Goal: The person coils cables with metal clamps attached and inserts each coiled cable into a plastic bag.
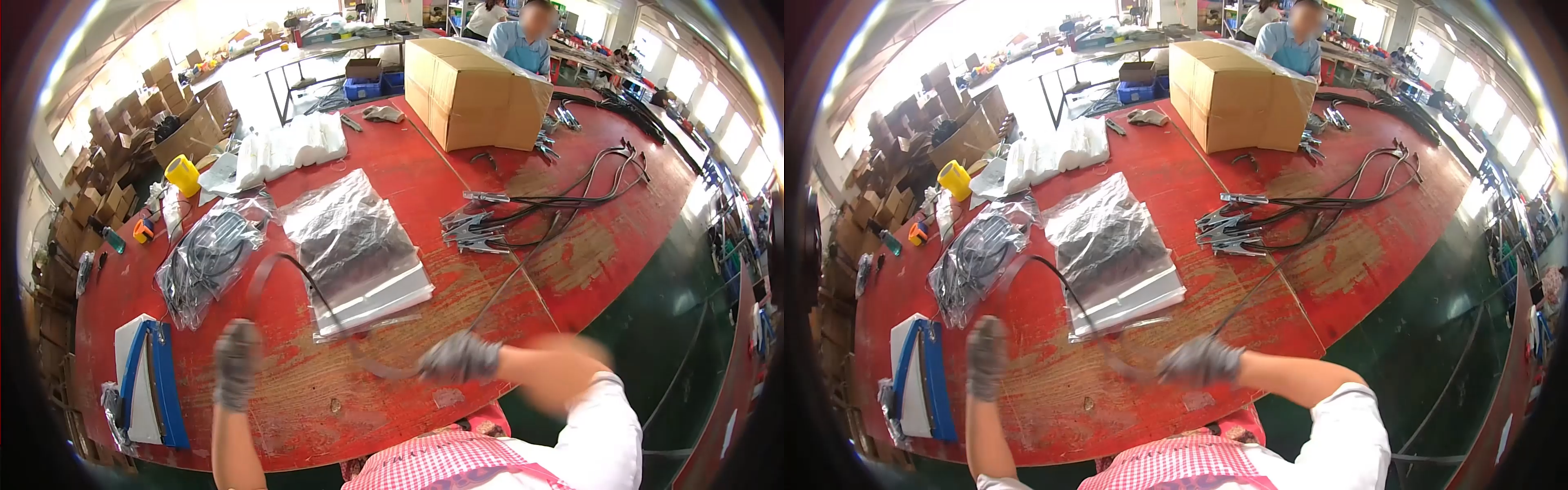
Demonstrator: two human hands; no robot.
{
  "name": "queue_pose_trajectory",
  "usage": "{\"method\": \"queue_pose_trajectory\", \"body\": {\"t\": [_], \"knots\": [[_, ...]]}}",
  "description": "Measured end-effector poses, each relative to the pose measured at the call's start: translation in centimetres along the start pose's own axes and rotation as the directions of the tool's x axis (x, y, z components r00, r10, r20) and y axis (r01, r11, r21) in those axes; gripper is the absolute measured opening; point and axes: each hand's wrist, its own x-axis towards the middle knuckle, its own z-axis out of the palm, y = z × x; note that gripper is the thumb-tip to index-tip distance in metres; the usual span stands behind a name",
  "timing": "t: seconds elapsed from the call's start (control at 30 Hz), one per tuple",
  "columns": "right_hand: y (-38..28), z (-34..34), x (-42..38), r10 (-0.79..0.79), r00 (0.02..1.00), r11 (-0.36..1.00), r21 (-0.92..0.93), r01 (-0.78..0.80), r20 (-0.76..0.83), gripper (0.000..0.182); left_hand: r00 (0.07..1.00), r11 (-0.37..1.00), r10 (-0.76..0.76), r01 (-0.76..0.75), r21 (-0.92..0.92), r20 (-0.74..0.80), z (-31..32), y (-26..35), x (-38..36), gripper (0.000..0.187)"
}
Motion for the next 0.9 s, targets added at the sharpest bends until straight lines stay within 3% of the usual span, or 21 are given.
{"method": "queue_pose_trajectory", "body": {"t": [0.03,0.07,0.1,0.13,0.17,0.2,0.23,0.27,0.3,0.33,0.4,0.43,0.47,0.57,0.63,0.67,0.7,0.73,0.77,0.83,0.9], "knots": [[-2.7,0.4,1.5,-0.015,0.985,0.986,-0.162,0.043,0.170,0.026,0.981,0.987,-0.022,0.052,-0.149,0.195,0.6,2.9,0.9,0.016],[-4.6,1.4,2.9,-0.155,0.988,0.971,-0.184,0.152,-0.003,0.027,0.983,0.988,-0.021,0.048,-0.145,0.181,0.5,5.5,1.8,0.016],[-5.9,1.7,4.0,-0.298,0.939,0.939,-0.229,0.256,-0.170,0.030,0.975,0.834,0.198,-0.112,-0.540,0.103,-0.1,7.8,3.1,0.014],[-6.5,0.5,4.7,-0.300,0.937,0.936,-0.247,0.253,-0.180,0.030,0.928,0.511,0.368,-0.252,-0.822,-0.055,-0.7,9.4,4.4,0.014],[-7.1,-1.3,5.4,-0.180,0.911,0.980,-0.143,0.136,-0.371,0.031,0.925,0.519,0.373,-0.270,-0.811,-0.069,-3.0,9.6,6.0,0.014],[-7.5,-3.1,5.8,-0.040,0.842,0.999,-0.012,0.039,-0.538,0.033,0.858,-0.071,0.312,0.449,-0.891,0.408,-6.8,8.7,7.5,0.016],[-7.7,-4.7,5.2,-0.054,0.787,0.998,-0.015,0.056,-0.615,0.036,0.511,-0.551,0.543,0.816,-0.177,0.667,-8.7,8.1,8.5,0.023],[-6.8,-5.3,4.7,-0.052,0.778,0.998,-0.021,0.051,-0.626,0.036,0.514,-0.542,0.545,0.819,-0.189,0.663,-7.2,8.0,7.4,0.023],[-5.3,-5.4,4.1,-0.013,0.826,0.998,-0.064,-0.029,-0.564,0.034,0.559,-0.633,0.721,0.772,0.060,0.409,-4.4,7.7,4.8,0.031],[-3.6,-5.5,3.3,0.034,0.869,0.989,-0.111,-0.102,-0.494,0.033,0.617,-0.614,0.779,0.717,0.331,0.111,-2.6,7.0,3.0,0.046],[1.6,-6.5,1.4,0.172,0.901,0.921,-0.260,-0.291,-0.399,0.024,0.753,-0.585,0.623,0.266,0.766,0.213,-5.6,3.5,1.7,0.051],[6.1,-5.8,0.1,0.158,0.856,0.928,-0.224,-0.299,-0.492,0.021,0.845,-0.829,0.367,0.107,0.548,0.390,-5.3,2.1,-0.3,0.048],[10.5,-4.6,-1.5,0.147,0.801,0.935,-0.183,-0.304,-0.580,0.017,0.875,-0.961,0.059,-0.081,0.266,0.480,-4.9,0.7,-2.3,0.046],[16.3,-1.4,-3.8,0.237,0.741,0.929,-0.076,-0.362,-0.629,0.014,0.897,-0.961,-0.040,-0.155,0.228,0.440,-5.3,-2.6,-2.2,0.043],[16.8,2.4,-3.6,0.191,0.823,0.943,-0.134,-0.305,-0.536,0.015,0.813,-0.959,-0.153,-0.260,0.115,0.561,-5.7,-2.5,-1.4,0.036],[15.3,2.8,-2.6,0.201,0.849,0.957,-0.088,-0.277,-0.489,0.018,0.812,-0.960,-0.150,-0.257,0.114,0.564,-5.7,-2.5,-1.0,0.036],[13.6,3.3,-1.3,0.209,0.873,0.967,-0.041,-0.252,-0.440,0.020,0.845,-0.990,-0.051,-0.113,0.085,0.532,-5.5,-2.5,-0.6,0.036],[11.5,3.1,0.0,0.254,0.832,0.963,0.049,-0.265,-0.493,0.027,0.864,-0.998,0.052,0.030,0.051,0.501,-5.5,-2.3,-0.1,0.036],[9.7,2.8,1.3,0.300,0.787,0.953,0.137,-0.270,-0.539,0.036,0.864,-0.998,0.052,0.029,0.053,0.501,-6.0,-1.9,0.6,0.036],[7.6,3.5,3.8,0.218,0.768,0.953,-0.039,-0.301,-0.602,0.062,0.655,-0.861,-0.013,0.377,-0.341,0.755,-8.3,-0.9,2.3,0.036],[6.0,5.7,6.3,0.199,0.818,0.964,-0.044,-0.263,-0.540,0.072,0.653,-0.849,-0.004,0.398,-0.348,0.758,-10.4,-1.0,3.6,0.035]]}}
